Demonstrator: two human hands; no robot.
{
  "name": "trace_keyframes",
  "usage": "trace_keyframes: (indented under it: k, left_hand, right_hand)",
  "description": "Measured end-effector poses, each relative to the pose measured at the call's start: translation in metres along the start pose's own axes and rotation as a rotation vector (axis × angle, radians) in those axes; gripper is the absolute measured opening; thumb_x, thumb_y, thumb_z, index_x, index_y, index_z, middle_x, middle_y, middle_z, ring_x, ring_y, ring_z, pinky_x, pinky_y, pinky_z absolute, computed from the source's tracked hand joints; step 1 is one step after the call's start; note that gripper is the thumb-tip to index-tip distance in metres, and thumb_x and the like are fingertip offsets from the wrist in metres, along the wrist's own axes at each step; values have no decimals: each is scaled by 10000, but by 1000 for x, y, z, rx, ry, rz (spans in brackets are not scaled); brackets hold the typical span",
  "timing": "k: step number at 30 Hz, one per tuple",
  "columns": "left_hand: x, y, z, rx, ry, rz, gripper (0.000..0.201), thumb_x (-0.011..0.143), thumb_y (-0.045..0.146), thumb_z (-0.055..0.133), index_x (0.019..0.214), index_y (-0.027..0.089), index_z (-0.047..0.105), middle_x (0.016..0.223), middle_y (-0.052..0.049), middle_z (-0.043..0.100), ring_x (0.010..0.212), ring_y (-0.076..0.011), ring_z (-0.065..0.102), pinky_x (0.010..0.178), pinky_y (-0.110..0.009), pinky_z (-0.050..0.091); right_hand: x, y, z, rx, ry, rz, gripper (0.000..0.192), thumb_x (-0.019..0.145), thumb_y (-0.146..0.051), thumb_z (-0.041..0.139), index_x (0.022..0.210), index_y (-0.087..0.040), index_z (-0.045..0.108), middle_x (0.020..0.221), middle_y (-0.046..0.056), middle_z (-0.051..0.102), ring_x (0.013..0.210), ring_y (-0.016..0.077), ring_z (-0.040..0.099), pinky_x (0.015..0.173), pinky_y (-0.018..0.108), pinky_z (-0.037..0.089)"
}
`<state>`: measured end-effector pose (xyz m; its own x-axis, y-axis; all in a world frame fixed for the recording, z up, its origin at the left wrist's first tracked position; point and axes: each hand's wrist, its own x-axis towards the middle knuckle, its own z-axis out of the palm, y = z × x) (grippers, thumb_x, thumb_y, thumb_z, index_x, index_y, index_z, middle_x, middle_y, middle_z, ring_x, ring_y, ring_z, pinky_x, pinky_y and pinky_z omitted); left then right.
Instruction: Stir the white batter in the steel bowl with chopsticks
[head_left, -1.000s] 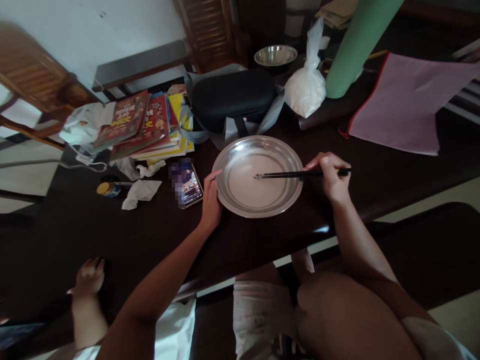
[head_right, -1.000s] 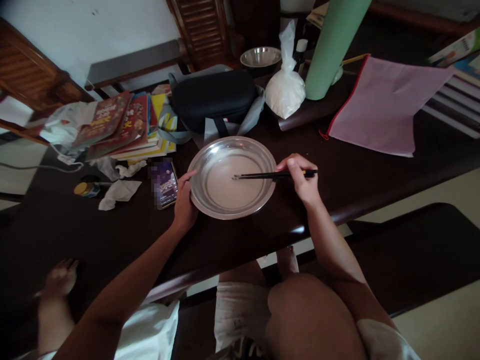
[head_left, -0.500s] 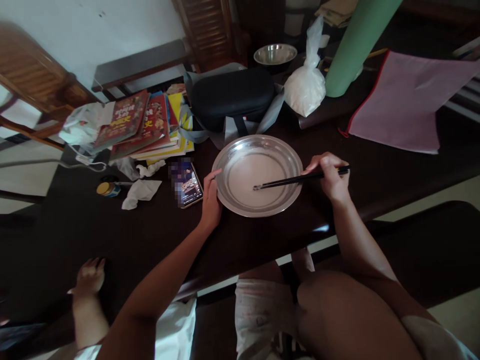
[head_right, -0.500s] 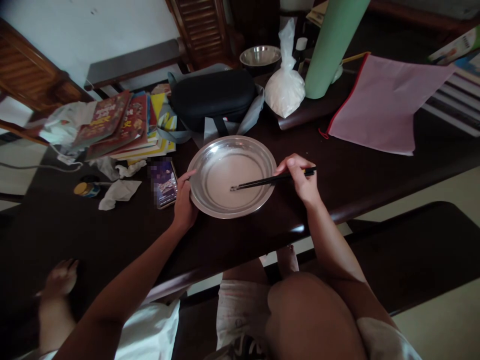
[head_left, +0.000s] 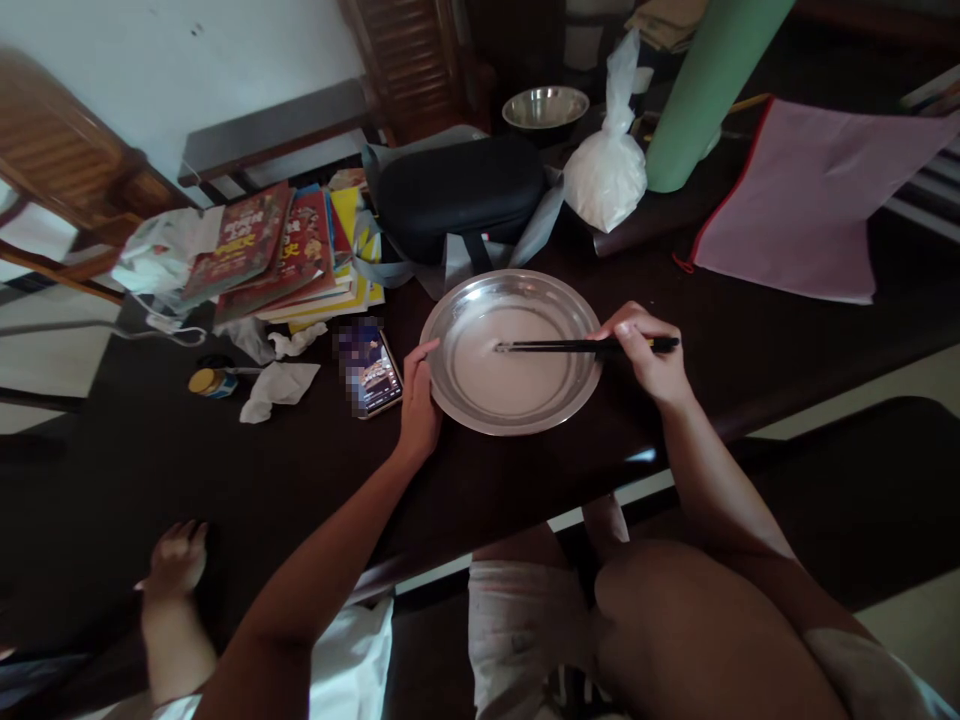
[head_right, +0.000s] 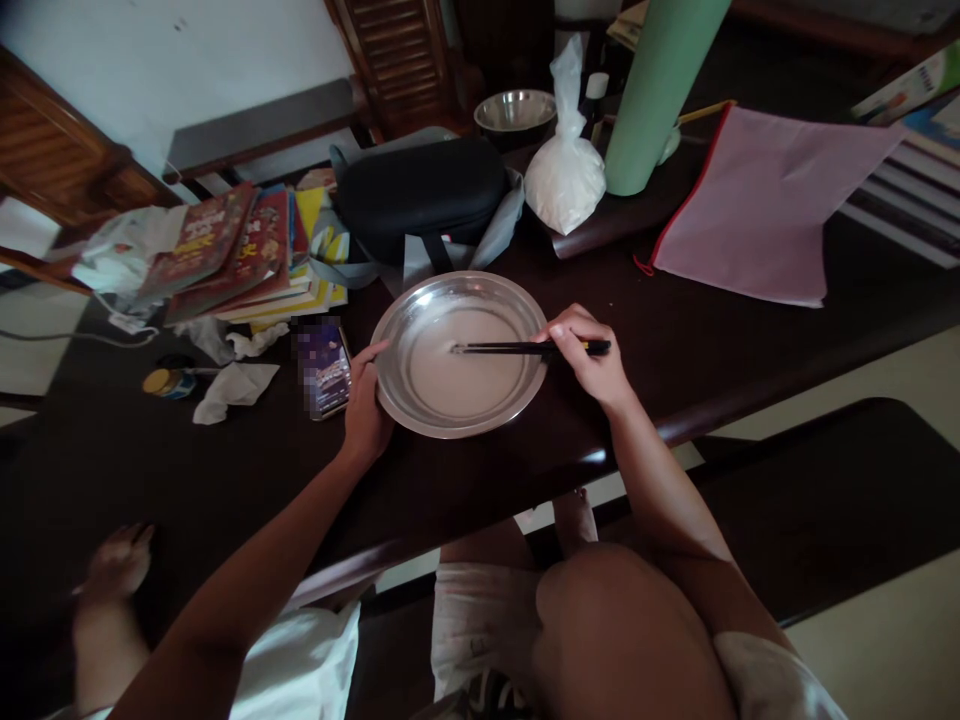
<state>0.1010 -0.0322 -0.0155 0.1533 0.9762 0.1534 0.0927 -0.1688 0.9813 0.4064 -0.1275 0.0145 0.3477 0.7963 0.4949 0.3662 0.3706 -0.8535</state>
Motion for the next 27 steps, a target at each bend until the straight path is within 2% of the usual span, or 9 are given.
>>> trace_keyframes:
  k: [4,6,8,10,14,17,20,24,27]
  left_hand:
    - [0,-3,-1,-24,-11,-13,437,1035,624,540,1260,280,691,1343,-70,676,1279,-260,619,1204,-430,442]
    - [1,-2,-1,-7,-9,4,447,1032,634,541,1247,273,697,1353,-73,672,1297,-260,610,1217,-428,429]
    - [1,0,-1,4,-6,19,443,1033,629,540,1226,264,701,1352,-80,673,1306,-264,606,1224,-434,424]
    - [1,2,0,0,-7,21,417,1038,606,540,1210,261,701,1337,-82,679,1301,-266,608,1221,-440,432]
    - [0,4,1,2,-5,16,359,1054,553,528,1186,267,699,1308,-86,686,1320,-270,602,1218,-453,443]
    - [0,4,0,23,-19,21,335,1063,517,519,1180,255,693,1343,-102,674,1329,-277,594,1226,-468,434]
    - [0,2,0,25,-25,15,363,1064,529,510,1221,255,687,1381,-97,660,1332,-275,595,1236,-467,420]
    - [0,0,0,-9,-2,-8,432,1040,596,517,1265,266,682,1345,-79,674,1296,-266,620,1212,-437,447]
    - [0,2,0,23,0,9,414,1042,582,526,1241,259,691,1344,-83,681,1303,-266,610,1219,-436,439]
  right_hand:
    - [-1,1,0,112,152,64,451,984,-620,635,718,-281,768,651,6,707,589,182,658,614,375,538]
    - [-2,0,0,125,81,81,454,980,-625,638,718,-280,774,658,14,721,598,186,670,612,373,546]
    - [-1,-2,0,79,-26,62,428,969,-617,664,736,-283,797,718,23,768,690,201,710,685,384,572]
    - [-1,-1,0,30,-42,35,403,961,-607,683,755,-285,810,760,22,790,757,207,727,750,395,578]
    - [-1,3,-1,99,125,54,430,989,-591,647,722,-278,771,668,0,722,634,180,688,653,370,545]
    - [-1,2,-1,134,29,68,427,994,-583,642,719,-284,774,665,2,726,616,175,676,629,362,536]
    - [0,0,0,44,-68,34,405,976,-592,669,745,-286,800,754,17,783,741,194,720,728,379,565]
    - [-1,0,0,51,126,56,454,968,-635,651,712,-276,762,679,5,732,644,185,686,667,379,566]
    - [-2,0,0,124,111,88,458,973,-629,645,696,-281,753,633,-3,708,567,170,645,600,363,547]
